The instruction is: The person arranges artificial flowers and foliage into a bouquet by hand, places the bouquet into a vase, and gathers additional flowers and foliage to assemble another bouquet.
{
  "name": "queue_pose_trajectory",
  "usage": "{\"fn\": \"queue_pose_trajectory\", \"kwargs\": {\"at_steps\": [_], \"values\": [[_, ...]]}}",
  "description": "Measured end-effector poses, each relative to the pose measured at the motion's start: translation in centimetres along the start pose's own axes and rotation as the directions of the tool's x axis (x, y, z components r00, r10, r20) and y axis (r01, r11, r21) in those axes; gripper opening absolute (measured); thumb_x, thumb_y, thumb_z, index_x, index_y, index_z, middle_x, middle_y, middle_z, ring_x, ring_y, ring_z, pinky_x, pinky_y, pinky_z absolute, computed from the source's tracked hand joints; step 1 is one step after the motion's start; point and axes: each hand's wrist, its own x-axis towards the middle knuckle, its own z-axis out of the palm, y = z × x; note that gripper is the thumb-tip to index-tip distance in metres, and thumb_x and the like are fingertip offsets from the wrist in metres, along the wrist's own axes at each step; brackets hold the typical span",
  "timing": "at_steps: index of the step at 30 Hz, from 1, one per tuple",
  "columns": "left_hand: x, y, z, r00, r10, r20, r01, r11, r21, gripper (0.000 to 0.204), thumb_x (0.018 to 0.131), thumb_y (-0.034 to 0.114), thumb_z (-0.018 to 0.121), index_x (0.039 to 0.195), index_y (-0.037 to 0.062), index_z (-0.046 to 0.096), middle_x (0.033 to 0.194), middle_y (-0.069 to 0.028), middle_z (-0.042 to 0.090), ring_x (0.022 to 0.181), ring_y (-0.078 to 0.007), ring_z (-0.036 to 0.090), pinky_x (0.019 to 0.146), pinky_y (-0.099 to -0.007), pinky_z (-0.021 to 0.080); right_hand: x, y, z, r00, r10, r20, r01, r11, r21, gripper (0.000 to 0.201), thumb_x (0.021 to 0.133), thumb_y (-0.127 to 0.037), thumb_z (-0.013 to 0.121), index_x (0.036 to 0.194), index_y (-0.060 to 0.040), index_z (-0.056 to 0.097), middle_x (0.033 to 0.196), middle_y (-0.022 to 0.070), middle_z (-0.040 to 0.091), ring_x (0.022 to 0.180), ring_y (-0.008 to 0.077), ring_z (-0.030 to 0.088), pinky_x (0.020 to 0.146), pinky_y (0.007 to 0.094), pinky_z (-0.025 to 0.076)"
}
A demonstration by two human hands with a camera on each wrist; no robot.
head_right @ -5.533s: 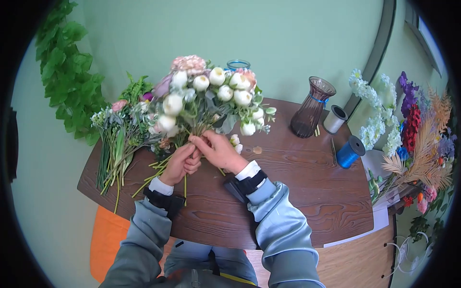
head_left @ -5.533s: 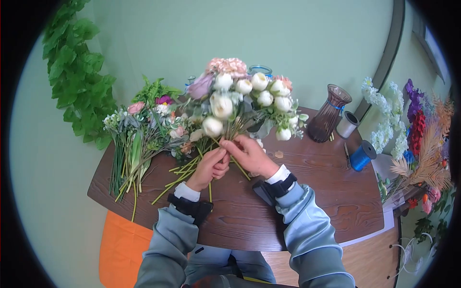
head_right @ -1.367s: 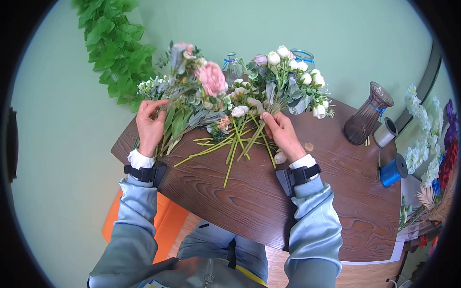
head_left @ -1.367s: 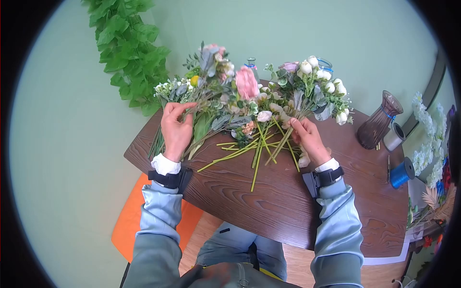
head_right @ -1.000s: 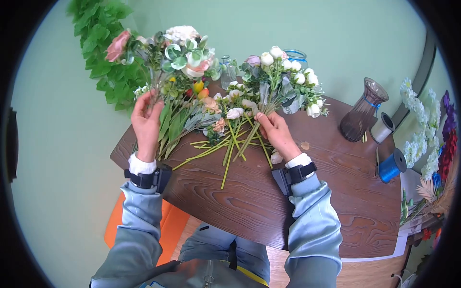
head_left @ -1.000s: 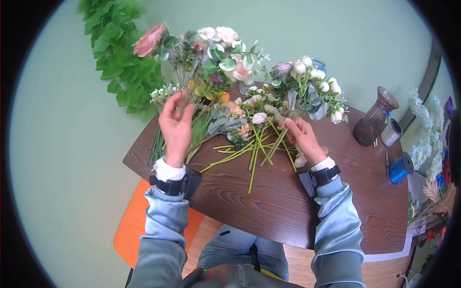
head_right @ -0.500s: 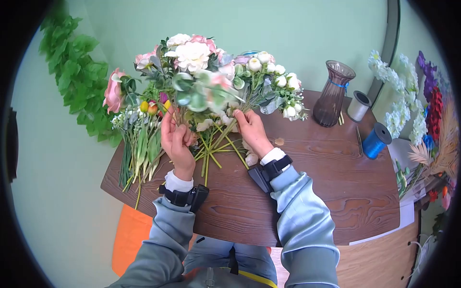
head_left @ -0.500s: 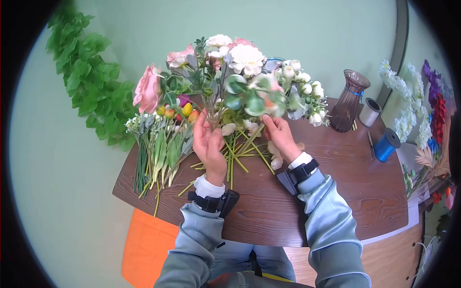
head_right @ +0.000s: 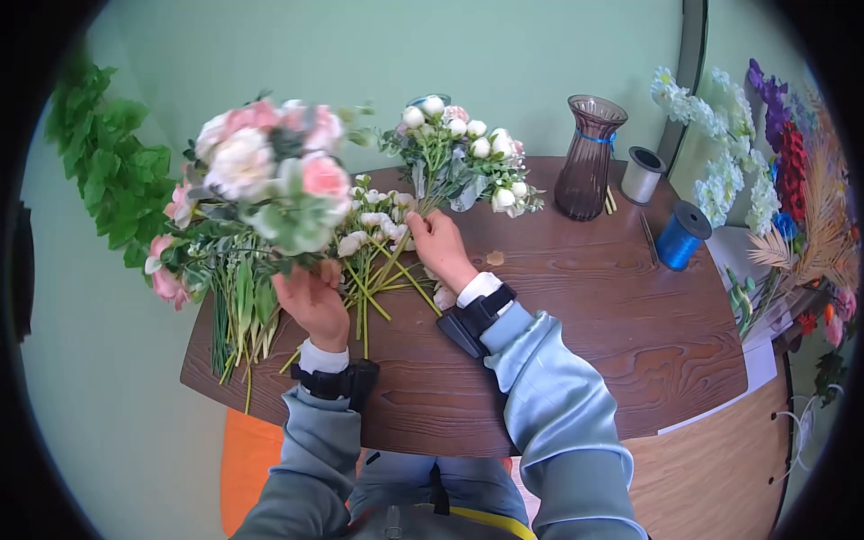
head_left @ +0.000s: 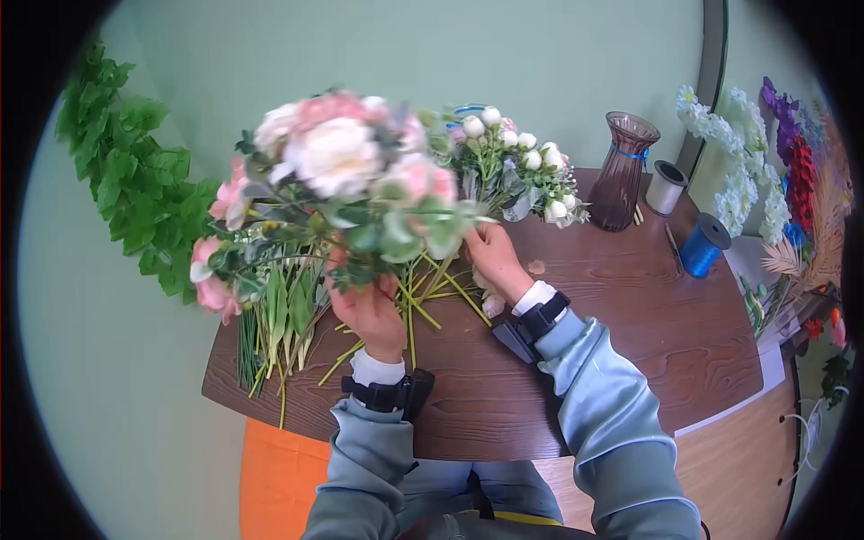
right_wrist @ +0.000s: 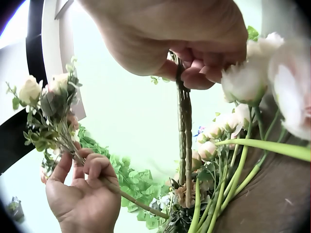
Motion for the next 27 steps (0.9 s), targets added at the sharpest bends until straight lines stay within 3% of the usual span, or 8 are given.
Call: {"fn": "queue_pose_trajectory", "kwargs": {"at_steps": [1, 3, 4, 5, 7, 8, 11, 27], "values": [[-0.3, -0.2, 0.1, 1.0, 0.001, 0.001, -0.001, 1.0, -0.002, 0.042, 0.084, 0.002, 0.046, 0.125, 0.0015, 0.037, 0.103, -0.0073, 0.052, 0.064, -0.011, 0.043, 0.053, -0.0242, 0.037, 0.0, 0.3, 0.1, 1.0, -0.002, -0.001, 0.002, 1.0, -0.001, 0.035, 0.082, -0.03, 0.057, 0.075, 0.0041, 0.056, 0.062, 0.0126, 0.056, 0.059, 0.0232, 0.054, 0.058, 0.035, 0.043], [-1.0, -0.5, 0.8, 0.999, 0.014, 0.033, -0.024, 0.944, 0.329, 0.036, 0.086, 0.006, 0.048, 0.122, 0.0026, 0.041, 0.1, -0.0089, 0.055, 0.072, -0.0132, 0.05, 0.06, -0.0267, 0.042, -0.5, 0.8, 0.4, 0.816, -0.577, -0.018, 0.555, 0.793, -0.252, 0.026, 0.088, -0.028, 0.054, 0.086, -0.002, 0.058, 0.062, 0.0032, 0.054, 0.056, 0.0118, 0.049, 0.054, 0.0279, 0.041], [-1.3, 0.1, 1.4, 0.99, -0.022, 0.143, -0.022, 0.955, 0.295, 0.039, 0.087, 0.002, 0.048, 0.125, 0.0024, 0.041, 0.102, -0.0061, 0.054, 0.079, -0.0124, 0.053, 0.067, -0.0239, 0.044, -0.1, 2.5, 1.5, 0.964, -0.262, -0.051, 0.26, 0.878, 0.402, 0.026, 0.087, -0.028, 0.056, 0.092, -0.0032, 0.059, 0.078, 0.0062, 0.059, 0.072, 0.015, 0.053, 0.066, 0.0303, 0.044], [-1.9, -0.4, 0.5, 0.99, -0.023, 0.142, -0.02, 0.955, 0.295, 0.039, 0.087, 0.002, 0.048, 0.125, 0.0024, 0.041, 0.102, -0.0061, 0.054, 0.079, -0.0124, 0.053, 0.067, -0.0239, 0.044, 1.0, 4.2, 0.7, 0.993, 0.044, 0.112, -0.047, 0.998, 0.028, 0.025, 0.087, -0.027, 0.056, 0.096, -0.004, 0.059, 0.091, 0.0088, 0.058, 0.086, 0.0141, 0.053, 0.075, 0.0298, 0.043], [-2.8, -1.7, -1.5, 0.894, -0.077, 0.441, -0.266, 0.7, 0.662, 0.035, 0.088, 0.002, 0.047, 0.123, 0.0014, 0.042, 0.105, -0.0058, 0.054, 0.08, -0.0118, 0.054, 0.067, -0.0215, 0.044, -1.1, 5.5, 0.8, 0.932, -0.355, 0.07, 0.362, 0.91, -0.201, 0.024, 0.085, -0.023, 0.057, 0.098, -0.0038, 0.057, 0.092, 0.0087, 0.059, 0.087, 0.016, 0.054, 0.074, 0.0302, 0.044], [-3.5, -2.6, -1.1, 0.968, -0.148, 0.202, 0.013, 0.837, 0.548, 0.033, 0.089, 0.002, 0.047, 0.121, -0.0007, 0.043, 0.101, -0.0063, 0.054, 0.075, -0.0096, 0.052, 0.062, -0.0207, 0.042, 0.8, 5.0, 1.6, 0.859, -0.412, 0.304, 0.511, 0.72, -0.47, 0.025, 0.079, -0.02, 0.055, 0.098, -0.0041, 0.058, 0.087, 0.0183, 0.061, 0.071, 0.0347, 0.059, 0.062, 0.039, 0.047], [-1.7, -1.0, 2.1, 0.921, -0.243, 0.303, 0.098, 0.9, 0.424, 0.032, 0.088, 0.001, 0.048, 0.12, -0.0021, 0.043, 0.096, -0.0061, 0.054, 0.069, -0.0069, 0.048, 0.057, -0.019, 0.039, -4.1, -3.2, -1.3, 0.794, -0.587, 0.157, 0.602, 0.795, -0.075, 0.019, 0.078, -0.018, 0.054, 0.088, -0.003, 0.06, 0.081, 0.0183, 0.061, 0.071, 0.0353, 0.059, 0.062, 0.0407, 0.047], [-1.4, -2.6, 0.5, 0.937, -0.35, 0.008, 0.31, 0.837, 0.45, 0.009, 0.089, 0.004, 0.05, 0.096, -0.0011, 0.051, 0.086, -0.0006, 0.051, 0.079, -0.0056, 0.046, 0.073, -0.0192, 0.039, -3.3, -2.4, 1.1, 0.748, -0.649, 0.136, 0.653, 0.687, -0.318, 0.019, 0.072, -0.017, 0.059, 0.087, -0.0061, 0.06, 0.081, 0.0141, 0.06, 0.077, 0.0329, 0.057, 0.07, 0.0419, 0.044]]}}
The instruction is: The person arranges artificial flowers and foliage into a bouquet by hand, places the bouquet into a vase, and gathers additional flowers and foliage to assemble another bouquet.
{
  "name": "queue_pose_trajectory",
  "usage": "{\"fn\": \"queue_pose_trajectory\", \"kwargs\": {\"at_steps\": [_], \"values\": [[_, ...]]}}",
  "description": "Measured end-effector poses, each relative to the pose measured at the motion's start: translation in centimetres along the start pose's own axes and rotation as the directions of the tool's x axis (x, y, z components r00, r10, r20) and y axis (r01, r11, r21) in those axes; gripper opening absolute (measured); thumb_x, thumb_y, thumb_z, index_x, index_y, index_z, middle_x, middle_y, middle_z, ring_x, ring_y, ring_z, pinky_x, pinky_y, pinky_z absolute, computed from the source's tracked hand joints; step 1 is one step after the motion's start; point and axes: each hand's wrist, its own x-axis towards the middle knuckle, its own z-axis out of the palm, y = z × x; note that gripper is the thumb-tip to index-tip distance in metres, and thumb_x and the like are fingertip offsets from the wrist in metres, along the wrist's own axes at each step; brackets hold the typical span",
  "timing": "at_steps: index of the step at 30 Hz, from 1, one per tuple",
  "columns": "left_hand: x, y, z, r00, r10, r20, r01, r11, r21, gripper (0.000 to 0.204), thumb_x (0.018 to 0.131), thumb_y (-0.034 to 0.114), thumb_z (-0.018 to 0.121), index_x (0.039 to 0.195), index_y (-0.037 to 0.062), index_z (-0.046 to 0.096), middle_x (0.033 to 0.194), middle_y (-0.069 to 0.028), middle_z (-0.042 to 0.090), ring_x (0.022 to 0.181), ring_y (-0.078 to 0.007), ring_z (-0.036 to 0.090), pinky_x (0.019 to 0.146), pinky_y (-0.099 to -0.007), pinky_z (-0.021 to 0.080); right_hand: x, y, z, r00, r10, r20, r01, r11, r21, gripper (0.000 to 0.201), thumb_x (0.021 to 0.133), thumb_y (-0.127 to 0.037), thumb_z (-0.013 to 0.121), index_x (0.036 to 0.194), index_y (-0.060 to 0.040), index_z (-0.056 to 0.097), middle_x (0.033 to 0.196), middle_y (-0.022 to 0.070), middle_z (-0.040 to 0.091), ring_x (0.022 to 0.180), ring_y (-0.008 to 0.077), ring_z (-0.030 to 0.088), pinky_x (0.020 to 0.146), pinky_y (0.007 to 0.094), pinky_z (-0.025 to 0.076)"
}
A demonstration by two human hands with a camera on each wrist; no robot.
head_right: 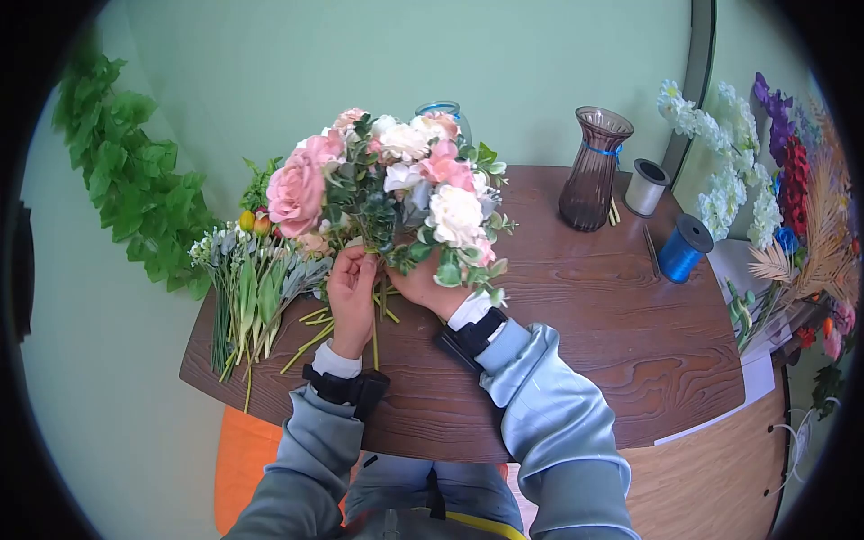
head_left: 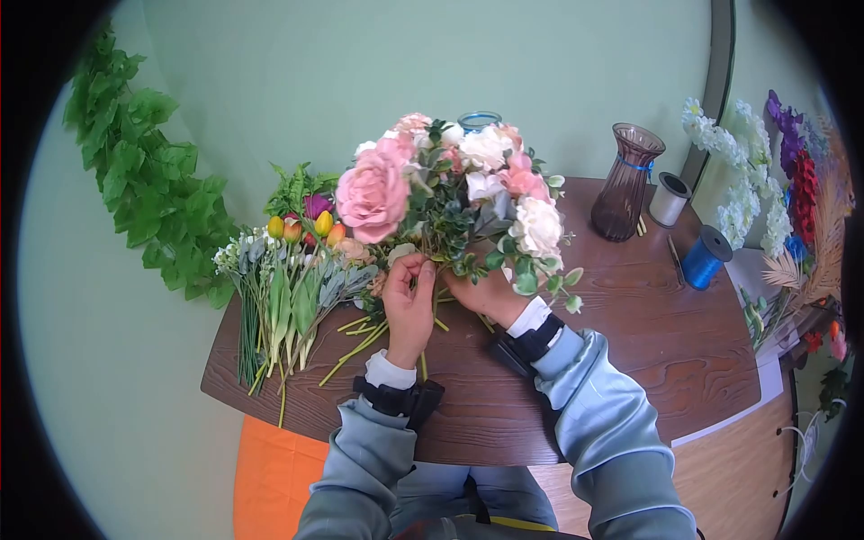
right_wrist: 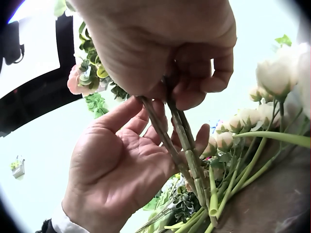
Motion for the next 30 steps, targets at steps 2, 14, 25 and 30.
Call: {"fn": "queue_pose_trajectory", "kwargs": {"at_steps": [2, 14, 25, 30], "values": [[0.0, 0.2, 0.0, 1.0, 0.002, -0.001, -0.002, 0.999, 0.049, 0.01, 0.09, 0.006, 0.049, 0.097, -0.001, 0.049, 0.086, -0.001, 0.05, 0.079, -0.006, 0.047, 0.073, -0.0193, 0.039, -0.2, 0.4, 0.6, 1.0, 0.012, 0.026, -0.011, 0.999, -0.033, 0.02, 0.073, -0.021, 0.059, 0.089, -0.0075, 0.059, 0.082, 0.0131, 0.06, 0.078, 0.0328, 0.057, 0.071, 0.0415, 0.044], [-0.4, 2.5, 0.7, 0.998, -0.048, 0.044, 0.034, 0.959, 0.283, 0.022, 0.096, 0.023, 0.037, 0.101, 0.0028, 0.041, 0.073, -0.0016, 0.046, 0.059, -0.006, 0.044, 0.051, -0.0218, 0.038, -1.5, 2.5, 0.7, 0.985, -0.041, 0.167, 0.05, 0.997, -0.054, 0.053, 0.088, -0.013, 0.047, 0.136, -0.005, 0.026, 0.134, 0.0097, 0.038, 0.12, 0.0209, 0.04, 0.102, 0.0335, 0.031], [-0.4, 2.2, 0.0, 0.984, -0.16, 0.081, 0.159, 0.987, 0.011, 0.031, 0.097, 0.029, 0.036, 0.08, 0.0061, 0.047, 0.06, 0.0064, 0.034, 0.051, -0.0019, 0.029, 0.044, -0.0194, 0.024, -1.7, 3.3, -3.0, 0.935, 0.109, 0.339, -0.306, 0.73, 0.611, 0.038, 0.092, -0.017, 0.043, 0.128, -0.0061, 0.038, 0.124, 0.0091, 0.045, 0.111, 0.0196, 0.047, 0.097, 0.0322, 0.038], [-0.3, 1.1, -0.3, 0.986, -0.166, -0.003, 0.166, 0.984, -0.063, 0.034, 0.097, 0.033, 0.034, 0.081, 0.007, 0.049, 0.062, 0.0067, 0.037, 0.05, -0.0007, 0.03, 0.043, -0.0181, 0.024, 1.2, 0.7, -6.1, 0.956, -0.019, 0.293, -0.282, 0.219, 0.934, 0.036, 0.091, -0.015, 0.047, 0.125, -0.0062, 0.042, 0.123, 0.0083, 0.047, 0.109, 0.0195, 0.048, 0.098, 0.0314, 0.037]]}}
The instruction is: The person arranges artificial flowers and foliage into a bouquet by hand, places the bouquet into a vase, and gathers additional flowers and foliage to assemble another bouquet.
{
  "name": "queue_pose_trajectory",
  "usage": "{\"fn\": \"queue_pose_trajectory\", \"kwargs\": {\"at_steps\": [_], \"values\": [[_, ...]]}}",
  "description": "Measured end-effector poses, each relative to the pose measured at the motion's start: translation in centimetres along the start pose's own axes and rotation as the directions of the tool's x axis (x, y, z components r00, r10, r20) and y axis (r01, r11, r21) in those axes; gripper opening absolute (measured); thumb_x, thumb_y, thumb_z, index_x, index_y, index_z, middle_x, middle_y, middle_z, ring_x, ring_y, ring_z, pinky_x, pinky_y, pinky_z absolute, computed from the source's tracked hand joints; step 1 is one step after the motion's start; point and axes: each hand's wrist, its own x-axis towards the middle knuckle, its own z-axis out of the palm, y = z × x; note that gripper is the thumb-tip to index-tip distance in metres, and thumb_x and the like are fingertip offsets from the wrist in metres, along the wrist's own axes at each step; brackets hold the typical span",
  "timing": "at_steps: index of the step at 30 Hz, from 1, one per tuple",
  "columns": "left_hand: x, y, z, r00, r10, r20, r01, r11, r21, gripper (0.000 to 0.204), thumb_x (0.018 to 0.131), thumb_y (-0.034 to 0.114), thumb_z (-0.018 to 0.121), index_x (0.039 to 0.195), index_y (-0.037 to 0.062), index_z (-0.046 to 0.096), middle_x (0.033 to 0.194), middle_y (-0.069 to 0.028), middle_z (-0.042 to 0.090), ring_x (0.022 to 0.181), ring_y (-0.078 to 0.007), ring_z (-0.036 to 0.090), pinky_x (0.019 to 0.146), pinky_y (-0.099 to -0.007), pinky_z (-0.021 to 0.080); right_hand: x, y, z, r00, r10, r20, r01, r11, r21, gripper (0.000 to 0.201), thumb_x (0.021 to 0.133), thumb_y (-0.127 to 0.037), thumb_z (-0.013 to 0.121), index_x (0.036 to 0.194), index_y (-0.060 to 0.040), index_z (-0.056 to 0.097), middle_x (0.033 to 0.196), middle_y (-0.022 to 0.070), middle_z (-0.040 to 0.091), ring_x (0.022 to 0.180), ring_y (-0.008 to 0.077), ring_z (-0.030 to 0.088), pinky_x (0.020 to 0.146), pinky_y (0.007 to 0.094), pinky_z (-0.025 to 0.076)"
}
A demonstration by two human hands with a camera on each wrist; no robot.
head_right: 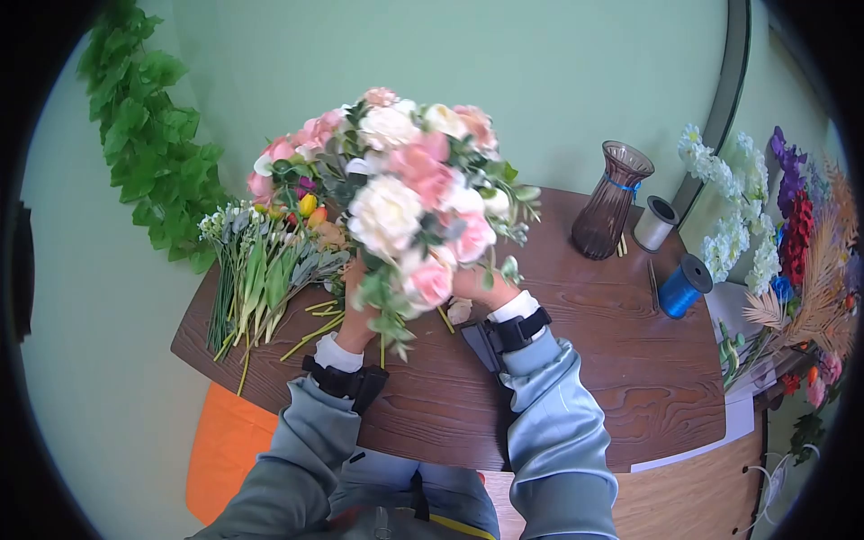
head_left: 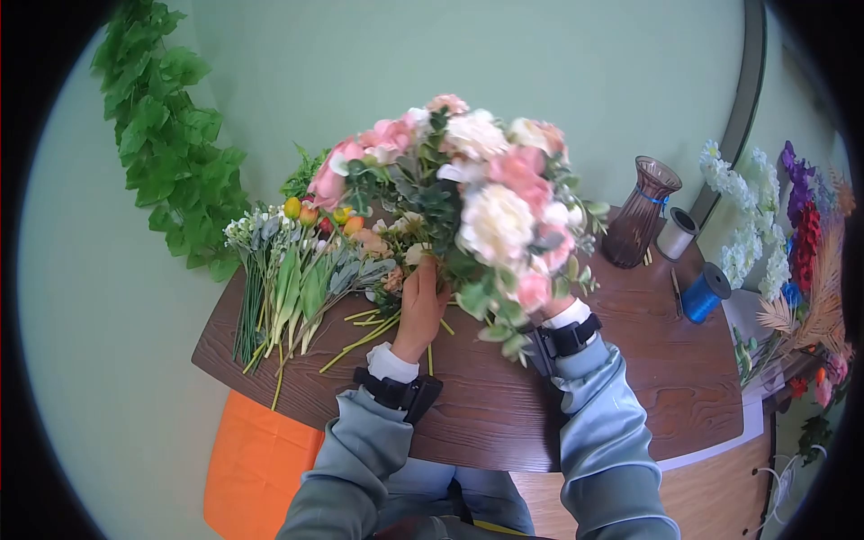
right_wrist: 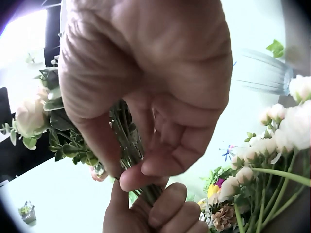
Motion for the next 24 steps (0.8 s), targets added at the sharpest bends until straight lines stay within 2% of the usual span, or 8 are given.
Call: {"fn": "queue_pose_trajectory", "kwargs": {"at_steps": [2, 4, 6, 8, 16, 18, 20, 24], "values": [[-0.5, 1.9, 1.3, 0.997, -0.079, -0.012, 0.079, 0.996, -0.042, 0.037, 0.097, 0.035, 0.031, 0.084, 0.0064, 0.051, 0.067, 0.0061, 0.042, 0.053, -0.0008, 0.033, 0.045, -0.0174, 0.026, 1.3, -2.8, 3.0, 0.928, 0.342, 0.146, -0.053, 0.51, -0.859, 0.043, 0.083, -0.02, 0.059, 0.121, -0.0035, 0.047, 0.121, 0.008, 0.05, 0.107, 0.0201, 0.05, 0.097, 0.0307, 0.036], [-0.6, 2.5, 1.4, 0.987, -0.159, 0.019, 0.159, 0.963, -0.216, 0.038, 0.097, 0.034, 0.03, 0.09, 0.0049, 0.053, 0.073, 0.0054, 0.047, 0.058, -0.0007, 0.037, 0.049, -0.0165, 0.029, 0.8, -1.1, 3.4, 0.969, 0.244, 0.027, -0.166, 0.733, -0.659, 0.045, 0.083, -0.02, 0.059, 0.123, -0.0036, 0.044, 0.124, 0.0086, 0.047, 0.109, 0.0207, 0.049, 0.097, 0.0313, 0.036], [-0.2, 0.1, -0.4, 0.991, -0.058, 0.118, 0.05, 0.997, 0.066, 0.036, 0.097, 0.032, 0.032, 0.094, 0.003, 0.053, 0.077, 0.0044, 0.049, 0.062, -0.0002, 0.039, 0.052, -0.0161, 0.031, -0.4, 1.7, 2.7, 0.95, 0.16, -0.269, -0.188, 0.979, -0.081, 0.051, 0.083, -0.02, 0.058, 0.128, -0.0038, 0.039, 0.132, 0.0099, 0.041, 0.113, 0.0219, 0.046, 0.097, 0.0325, 0.037], [-0.2, 0.0, -0.4, 0.979, 0.028, 0.204, -0.038, 0.998, 0.044, 0.032, 0.097, 0.029, 0.034, 0.094, 0.002, 0.052, 0.077, 0.0044, 0.049, 0.062, 0.0003, 0.038, 0.053, -0.0154, 0.03, -2.2, 5.5, -1.4, 0.981, 0.103, -0.165, -0.194, 0.577, -0.793, 0.045, 0.091, -0.02, 0.048, 0.131, -0.0024, 0.035, 0.131, 0.0107, 0.04, 0.115, 0.0222, 0.046, 0.097, 0.0327, 0.04], [-0.8, 1.0, -0.2, 0.982, 0.081, 0.172, -0.086, 0.996, 0.025, 0.026, 0.095, 0.023, 0.038, 0.095, 0.001, 0.053, 0.075, 0.0035, 0.049, 0.061, -0.0042, 0.04, 0.053, -0.0202, 0.031, -5.4, 4.2, -1.4, 0.976, 0.117, -0.183, -0.207, 0.756, -0.621, 0.045, 0.091, -0.02, 0.047, 0.13, -0.002, 0.035, 0.131, 0.011, 0.041, 0.115, 0.0223, 0.046, 0.097, 0.0329, 0.04], [-0.1, -2.2, -2.7, 0.935, 0.257, 0.243, -0.317, 0.914, 0.253, 0.022, 0.092, 0.019, 0.042, 0.096, 0.002, 0.055, 0.076, -0.0009, 0.053, 0.066, -0.0122, 0.047, 0.059, -0.0244, 0.037, -2.9, 4.6, -1.3, 0.975, 0.124, -0.182, -0.207, 0.797, -0.567, 0.045, 0.091, -0.02, 0.047, 0.13, -0.0019, 0.035, 0.131, 0.0111, 0.041, 0.115, 0.0223, 0.046, 0.096, 0.0329, 0.04], [0.1, -8.5, -7.0, 0.933, 0.259, 0.251, -0.36, 0.72, 0.594, 0.036, 0.087, 0.015, 0.048, 0.12, 0.0011, 0.043, 0.119, -0.0135, 0.044, 0.106, -0.0202, 0.045, 0.088, -0.0338, 0.038, -1.0, 4.7, -1.1, 0.975, 0.127, -0.183, -0.204, 0.836, -0.509, 0.045, 0.091, -0.021, 0.047, 0.13, -0.0018, 0.035, 0.13, 0.0112, 0.041, 0.115, 0.0224, 0.046, 0.096, 0.033, 0.04], [-1.3, -8.9, -8.3, 0.913, 0.3, 0.275, -0.407, 0.697, 0.591, 0.034, 0.087, 0.015, 0.048, 0.119, 0.0016, 0.044, 0.118, -0.0132, 0.045, 0.105, -0.0209, 0.045, 0.088, -0.0341, 0.039, -4.2, 5.0, 0.0, 0.972, 0.136, -0.193, -0.201, 0.904, -0.377, 0.045, 0.091, -0.021, 0.046, 0.13, -0.0016, 0.035, 0.13, 0.0113, 0.041, 0.115, 0.0224, 0.046, 0.096, 0.0331, 0.04]]}}
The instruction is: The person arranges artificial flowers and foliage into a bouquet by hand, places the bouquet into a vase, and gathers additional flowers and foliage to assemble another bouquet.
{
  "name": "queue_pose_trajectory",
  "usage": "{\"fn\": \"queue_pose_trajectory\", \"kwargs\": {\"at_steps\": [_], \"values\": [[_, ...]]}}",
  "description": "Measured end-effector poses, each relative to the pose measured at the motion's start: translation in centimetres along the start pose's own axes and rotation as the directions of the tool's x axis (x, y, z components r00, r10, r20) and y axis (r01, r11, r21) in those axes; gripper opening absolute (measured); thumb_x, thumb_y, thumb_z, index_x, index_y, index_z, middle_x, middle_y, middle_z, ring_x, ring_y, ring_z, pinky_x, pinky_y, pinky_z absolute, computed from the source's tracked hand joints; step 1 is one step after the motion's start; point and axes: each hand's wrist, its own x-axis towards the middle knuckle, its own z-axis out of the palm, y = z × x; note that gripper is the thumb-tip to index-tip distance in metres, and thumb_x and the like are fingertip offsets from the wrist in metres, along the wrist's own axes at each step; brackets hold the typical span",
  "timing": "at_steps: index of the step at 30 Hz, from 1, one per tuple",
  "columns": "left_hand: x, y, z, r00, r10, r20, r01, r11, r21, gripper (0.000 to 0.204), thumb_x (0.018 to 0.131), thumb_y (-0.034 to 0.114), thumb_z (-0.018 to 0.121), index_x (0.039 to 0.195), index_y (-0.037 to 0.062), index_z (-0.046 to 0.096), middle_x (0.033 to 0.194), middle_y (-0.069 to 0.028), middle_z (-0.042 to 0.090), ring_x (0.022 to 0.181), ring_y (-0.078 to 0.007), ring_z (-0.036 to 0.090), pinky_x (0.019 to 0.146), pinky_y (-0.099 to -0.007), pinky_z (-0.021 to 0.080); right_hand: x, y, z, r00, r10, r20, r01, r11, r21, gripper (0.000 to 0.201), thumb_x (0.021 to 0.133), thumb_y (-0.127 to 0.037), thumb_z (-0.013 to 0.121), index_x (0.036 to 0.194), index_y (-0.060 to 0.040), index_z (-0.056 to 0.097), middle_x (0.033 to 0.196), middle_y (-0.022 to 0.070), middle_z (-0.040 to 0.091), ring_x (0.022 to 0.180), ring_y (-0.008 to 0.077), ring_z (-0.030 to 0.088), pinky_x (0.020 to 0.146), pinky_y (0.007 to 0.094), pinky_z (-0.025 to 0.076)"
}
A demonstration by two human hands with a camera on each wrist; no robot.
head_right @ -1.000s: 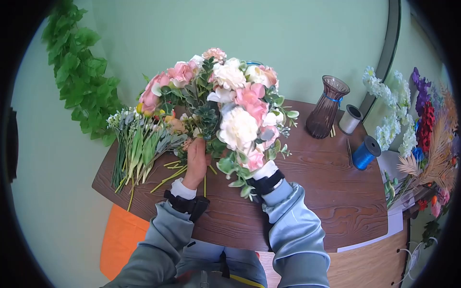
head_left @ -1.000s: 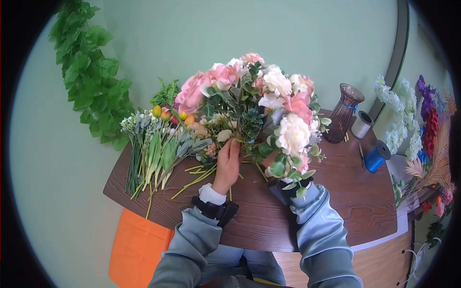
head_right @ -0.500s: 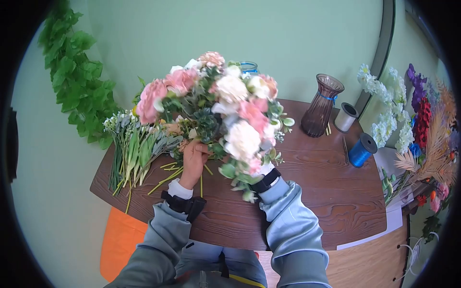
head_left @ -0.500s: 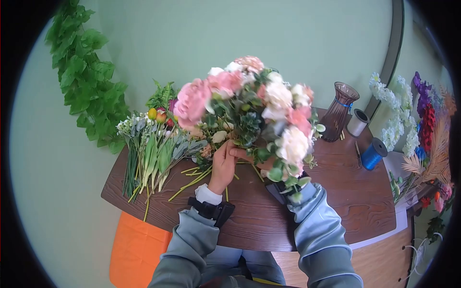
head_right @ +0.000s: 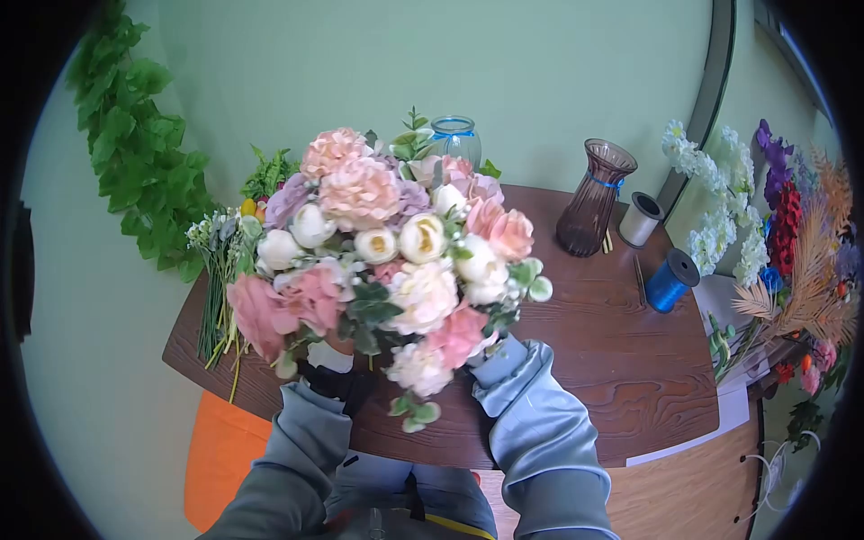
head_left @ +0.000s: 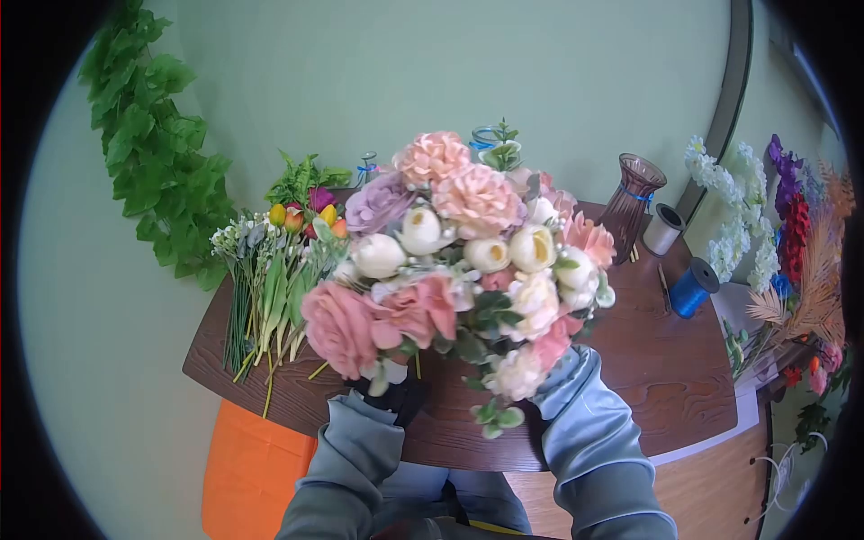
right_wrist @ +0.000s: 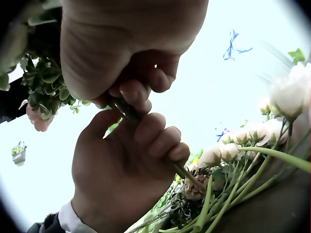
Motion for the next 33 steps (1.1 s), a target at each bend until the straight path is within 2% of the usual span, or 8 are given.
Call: {"fn": "queue_pose_trajectory", "kwargs": {"at_steps": [9, 16, 20, 27, 28, 30, 32, 33], "values": [[6.7, 0.9, 4.4, 0.988, 0.148, -0.042, -0.145, 0.988, 0.059, 0.03, 0.086, 0.013, 0.047, 0.115, 0.0031, 0.048, 0.114, -0.0126, 0.048, 0.102, -0.023, 0.047, 0.086, -0.0349, 0.039, 0.3, -0.4, 0.4, 1.0, 0.025, 0.012, -0.028, 0.943, 0.331, 0.044, 0.092, -0.021, 0.045, 0.13, -0.0012, 0.035, 0.13, 0.0117, 0.042, 0.114, 0.0226, 0.046, 0.096, 0.0333, 0.041], [3.3, 0.8, 1.8, 0.962, 0.263, -0.075, -0.254, 0.96, 0.117, 0.027, 0.086, 0.013, 0.046, 0.112, 0.0043, 0.05, 0.111, -0.0121, 0.05, 0.1, -0.0247, 0.048, 0.084, -0.0354, 0.04, 1.0, -0.2, 2.9, 0.999, 0.039, 0.035, -0.052, 0.824, 0.565, 0.044, 0.092, -0.022, 0.044, 0.13, -0.0009, 0.035, 0.129, 0.0119, 0.042, 0.114, 0.0227, 0.046, 0.096, 0.0335, 0.041], [8.4, 0.7, 3.6, 0.942, 0.324, -0.089, -0.31, 0.939, 0.147, 0.026, 0.086, 0.012, 0.046, 0.11, 0.005, 0.052, 0.109, -0.0118, 0.051, 0.098, -0.0256, 0.049, 0.083, -0.0358, 0.04, 0.7, -0.3, 3.1, 0.998, 0.05, 0.048, -0.069, 0.729, 0.681, 0.044, 0.092, -0.022, 0.044, 0.13, -0.0007, 0.035, 0.129, 0.0121, 0.042, 0.114, 0.0228, 0.047, 0.096, 0.0336, 0.041], [2.7, 0.4, 2.3, 0.897, 0.427, -0.113, -0.399, 0.894, 0.204, 0.024, 0.085, 0.011, 0.045, 0.107, 0.0061, 0.054, 0.106, -0.0113, 0.053, 0.096, -0.0272, 0.05, 0.081, -0.0364, 0.041, -1.4, -0.5, 2.7, 0.995, 0.068, 0.075, -0.099, 0.528, 0.844, 0.044, 0.093, -0.023, 0.043, 0.13, -0.0003, 0.034, 0.129, 0.0124, 0.042, 0.114, 0.0229, 0.047, 0.095, 0.0337, 0.041], [2.3, 0.3, 2.1, 0.89, 0.442, -0.116, -0.412, 0.886, 0.213, 0.024, 0.085, 0.011, 0.045, 0.107, 0.0063, 0.054, 0.105, -0.0112, 0.053, 0.096, -0.0275, 0.051, 0.081, -0.0365, 0.041, -0.9, -2.5, 3.5, 0.993, 0.112, 0.024, -0.084, 0.567, 0.82, 0.044, 0.093, -0.024, 0.042, 0.129, 0.0001, 0.035, 0.124, 0.0135, 0.047, 0.111, 0.0229, 0.049, 0.093, 0.0342, 0.043], [1.9, 0.5, 2.3, 0.874, 0.47, -0.121, -0.437, 0.87, 0.229, 0.024, 0.085, 0.011, 0.045, 0.106, 0.0066, 0.055, 0.104, -0.011, 0.054, 0.095, -0.0279, 0.051, 0.081, -0.0366, 0.041, -0.4, 9.7, 0.0, 0.988, 0.146, -0.059, -0.024, 0.511, 0.859, 0.042, 0.092, -0.024, 0.044, 0.127, 0.0001, 0.038, 0.117, 0.0119, 0.051, 0.1, 0.0201, 0.054, 0.084, 0.0319, 0.048], [5.9, 1.0, 4.4, 0.858, 0.499, -0.124, -0.461, 0.853, 0.246, 0.023, 0.085, 0.01, 0.044, 0.105, 0.007, 0.056, 0.104, -0.0109, 0.054, 0.094, -0.0284, 0.051, 0.08, -0.0368, 0.042, -0.4, 9.2, -0.4, 0.989, 0.143, -0.039, -0.042, 0.521, 0.852, 0.041, 0.092, -0.023, 0.043, 0.126, 0.0001, 0.039, 0.116, 0.0116, 0.052, 0.098, 0.0195, 0.055, 0.082, 0.0311, 0.049], [3.3, 0.8, 3.5, 0.848, 0.514, -0.125, -0.474, 0.843, 0.254, 0.023, 0.085, 0.01, 0.044, 0.104, 0.0071, 0.056, 0.103, -0.0108, 0.054, 0.094, -0.0286, 0.052, 0.08, -0.0369, 0.042, -0.3, 8.6, -0.5, 0.99, 0.138, -0.021, -0.056, 0.532, 0.845, 0.041, 0.093, -0.023, 0.043, 0.126, 0.0, 0.04, 0.115, 0.0113, 0.052, 0.095, 0.0189, 0.055, 0.08, 0.0304, 0.049]]}}
